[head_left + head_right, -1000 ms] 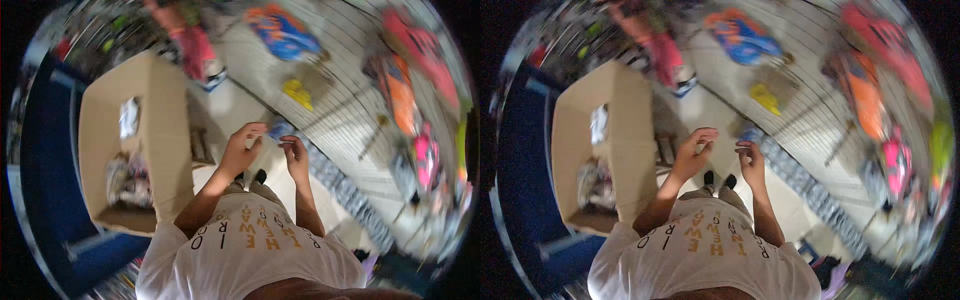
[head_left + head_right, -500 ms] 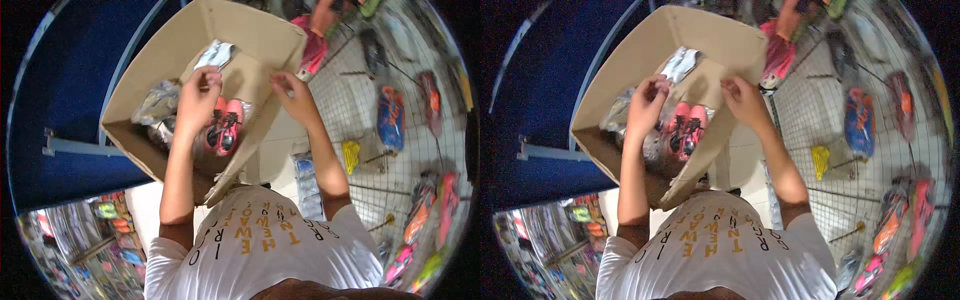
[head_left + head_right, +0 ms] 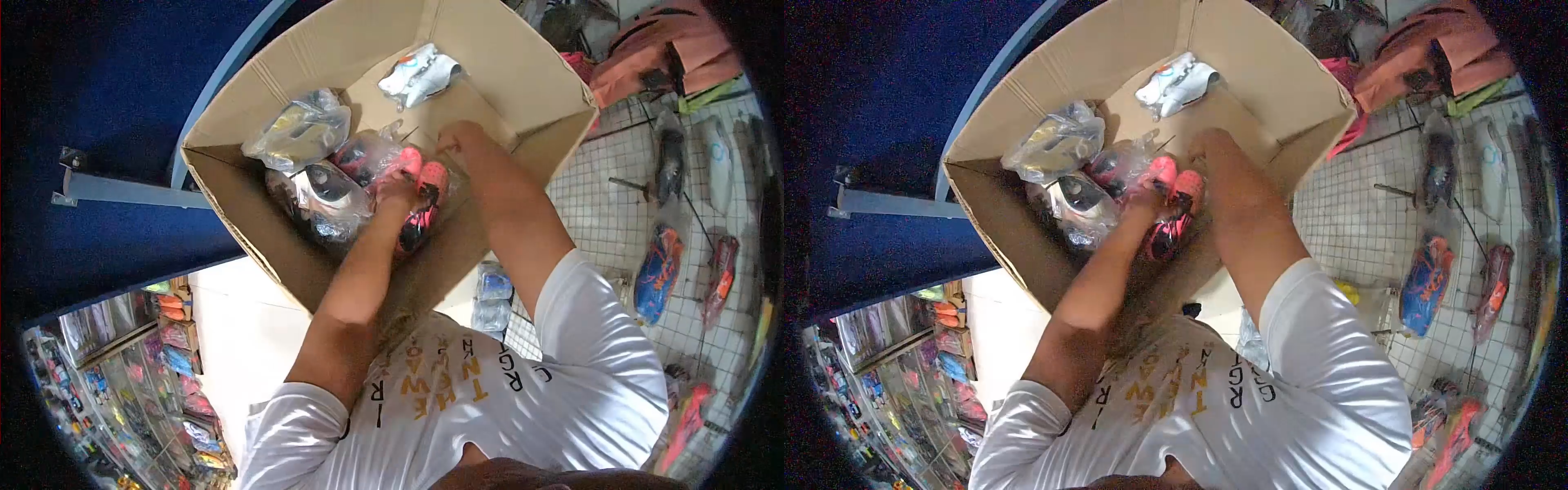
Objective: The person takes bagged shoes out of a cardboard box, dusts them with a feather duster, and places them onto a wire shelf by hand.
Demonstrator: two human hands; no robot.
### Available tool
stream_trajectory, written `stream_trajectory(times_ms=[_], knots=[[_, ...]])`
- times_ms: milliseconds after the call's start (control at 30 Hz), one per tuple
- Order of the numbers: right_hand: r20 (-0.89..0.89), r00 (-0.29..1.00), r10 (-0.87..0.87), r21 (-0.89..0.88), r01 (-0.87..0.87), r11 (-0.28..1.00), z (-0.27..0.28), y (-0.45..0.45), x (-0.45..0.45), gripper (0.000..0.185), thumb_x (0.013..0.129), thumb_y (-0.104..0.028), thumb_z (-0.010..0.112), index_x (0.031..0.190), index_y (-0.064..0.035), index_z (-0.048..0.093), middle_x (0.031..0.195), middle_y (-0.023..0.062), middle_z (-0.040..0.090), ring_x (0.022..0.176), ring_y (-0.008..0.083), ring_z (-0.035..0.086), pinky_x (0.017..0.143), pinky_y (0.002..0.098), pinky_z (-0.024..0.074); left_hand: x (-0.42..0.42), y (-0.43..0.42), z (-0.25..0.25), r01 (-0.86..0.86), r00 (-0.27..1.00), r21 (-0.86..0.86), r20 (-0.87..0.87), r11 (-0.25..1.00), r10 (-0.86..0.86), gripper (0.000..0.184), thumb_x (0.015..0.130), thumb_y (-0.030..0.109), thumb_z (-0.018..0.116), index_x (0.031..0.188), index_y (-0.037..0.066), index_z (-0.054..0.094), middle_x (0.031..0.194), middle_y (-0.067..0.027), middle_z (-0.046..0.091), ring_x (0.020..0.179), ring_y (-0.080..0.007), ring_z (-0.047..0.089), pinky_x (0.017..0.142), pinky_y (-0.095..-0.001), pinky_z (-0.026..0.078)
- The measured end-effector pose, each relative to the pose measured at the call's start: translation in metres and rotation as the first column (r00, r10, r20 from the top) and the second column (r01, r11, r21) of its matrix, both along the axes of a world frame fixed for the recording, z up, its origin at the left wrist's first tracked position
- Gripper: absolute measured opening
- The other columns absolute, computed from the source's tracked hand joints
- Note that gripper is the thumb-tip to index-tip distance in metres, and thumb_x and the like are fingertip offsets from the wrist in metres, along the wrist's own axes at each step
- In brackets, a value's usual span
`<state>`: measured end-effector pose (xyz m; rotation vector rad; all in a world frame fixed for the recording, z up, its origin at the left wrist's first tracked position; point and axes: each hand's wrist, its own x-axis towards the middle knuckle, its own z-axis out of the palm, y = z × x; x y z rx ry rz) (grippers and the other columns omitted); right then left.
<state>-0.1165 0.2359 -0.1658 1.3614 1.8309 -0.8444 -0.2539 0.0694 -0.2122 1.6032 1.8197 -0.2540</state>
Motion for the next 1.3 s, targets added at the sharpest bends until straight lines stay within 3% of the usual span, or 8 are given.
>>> stream_trajectory(times_ms=[100, 267, 600, 933, 1033, 1133, 1200, 1300], knots=[[-0.366, 0.922, -0.125, -0.241, 0.036, 0.97, -0.138, 0.021, 0.018, 0.062, 0.076, -0.048, 0.065, 0.12, -0.0047, 0.06, 0.118, 0.015, 0.061, 0.096, 0.0282, 0.06, 0.088, 0.0408, 0.0458, -0.009, -0.004, 0.027, -0.077, 0.997, -0.119, -0.008, 0.99, 0.077, 0.129, 0.054, 0.067, 0.077, 0.144, 0.004, 0.01, 0.146, -0.0229, 0.024, 0.137, -0.0414, 0.02, 0.108, -0.0495, 0.03], [-0.312, 0.931, -0.191, -0.136, 0.155, 0.979, -0.126, -0.015, -0.004, 0.082, 0.066, -0.067, 0.065, 0.124, -0.0088, 0.058, 0.131, 0.0172, 0.053, 0.116, 0.0317, 0.054, 0.098, 0.0454, 0.0412, -0.02, -0.005, 0.006, -0.063, 0.996, -0.126, 0.061, 0.99, 0.071, 0.133, 0.054, 0.071, 0.075, 0.144, -0.002, 0.01, 0.146, -0.0223, 0.02, 0.134, -0.0407, 0.024, 0.109, -0.05, 0.028], [-0.262, 0.964, 0.048, 0.083, -0.027, 0.996, -0.074, -0.041, -0.013, 0.093, 0.064, -0.074, 0.061, 0.129, -0.0074, 0.053, 0.134, 0.0187, 0.049, 0.12, 0.0346, 0.05, 0.102, 0.0455, 0.0369, -0.044, -0.022, -0.007, -0.005, 0.992, -0.134, 0.124, 0.991, 0.022, 0.149, 0.047, 0.071, 0.078, 0.143, -0.004, -0.008, 0.145, -0.0371, 0.012, 0.132, -0.0515, 0.024, 0.11, -0.052, 0.028], [-0.435, 0.887, 0.156, 0.375, 0.021, 0.927, 0.092, 0.014, 0.027, 0.091, 0.073, -0.072, 0.057, 0.127, 0.0015, 0.053, 0.13, 0.0245, 0.051, 0.119, 0.036, 0.051, 0.104, 0.0396, 0.0362, -0.026, 0.026, 0.063, -0.335, 0.582, 0.375, 0.804, 0.864, -0.123, 0.094, 0.072, 0.033, 0.08, 0.139, -0.002, 0.025, 0.13, -0.0194, 0.049, 0.117, -0.0266, 0.051, 0.1, -0.0357, 0.04], [-0.647, 0.739, 0.189, 0.497, 0.22, 0.84, 0.155, 0.017, 0.072, 0.071, 0.082, -0.056, 0.062, 0.125, 0.0007, 0.054, 0.125, 0.0197, 0.057, 0.112, 0.0297, 0.056, 0.1, 0.0368, 0.0407, -0.03, 0.039, 0.116, -0.595, 0.55, 0.439, 0.834, 0.673, -0.057, 0.071, 0.081, 0.031, 0.071, 0.134, -0.003, 0.037, 0.125, -0.0169, 0.052, 0.111, -0.0245, 0.053, 0.095, -0.0344, 0.042], [-0.973, 0.184, 0.139, 0.217, 0.53, 0.82, 0.199, -0.013, 0.113, 0.058, 0.085, -0.045, 0.064, 0.121, 0.0009, 0.057, 0.116, 0.012, 0.063, 0.103, 0.0186, 0.058, 0.094, 0.0318, 0.0434, -0.034, 0.062, 0.127, -0.82, 0.436, 0.327, 0.889, 0.47, 0.142, 0.067, 0.089, 0.047, 0.056, 0.133, -0.001, 0.042, 0.124, -0.013, 0.055, 0.113, -0.0244, 0.053, 0.098, -0.0351, 0.041], [-0.995, 0.089, 0.049, 0.095, 0.648, 0.755, 0.227, -0.047, 0.145, 0.048, 0.089, -0.032, 0.064, 0.122, 0.0006, 0.055, 0.114, 0.0061, 0.062, 0.101, 0.013, 0.055, 0.092, 0.0293, 0.043, -0.01, 0.047, 0.18, -0.545, -0.164, -0.148, 0.984, 0.825, 0.068, 0.071, 0.091, 0.056, 0.046, 0.136, 0.002, 0.041, 0.13, -0.0125, 0.053, 0.116, -0.0256, 0.053, 0.101, -0.0372, 0.041], [-0.985, -0.112, 0.129, -0.01, 0.792, 0.61, 0.245, -0.112, 0.185, 0.05, 0.091, -0.033, 0.062, 0.126, 0.0011, 0.052, 0.118, 0.007, 0.059, 0.104, 0.0146, 0.055, 0.093, 0.0311, 0.0429, 0.032, 0.023, 0.253, -0.449, -0.281, -0.147, 0.96, 0.881, 0.017, 0.066, 0.093, 0.056, 0.042, 0.134, 0.005, 0.044, 0.131, -0.011, 0.053, 0.116, -0.0244, 0.054, 0.1, -0.0388, 0.042]])
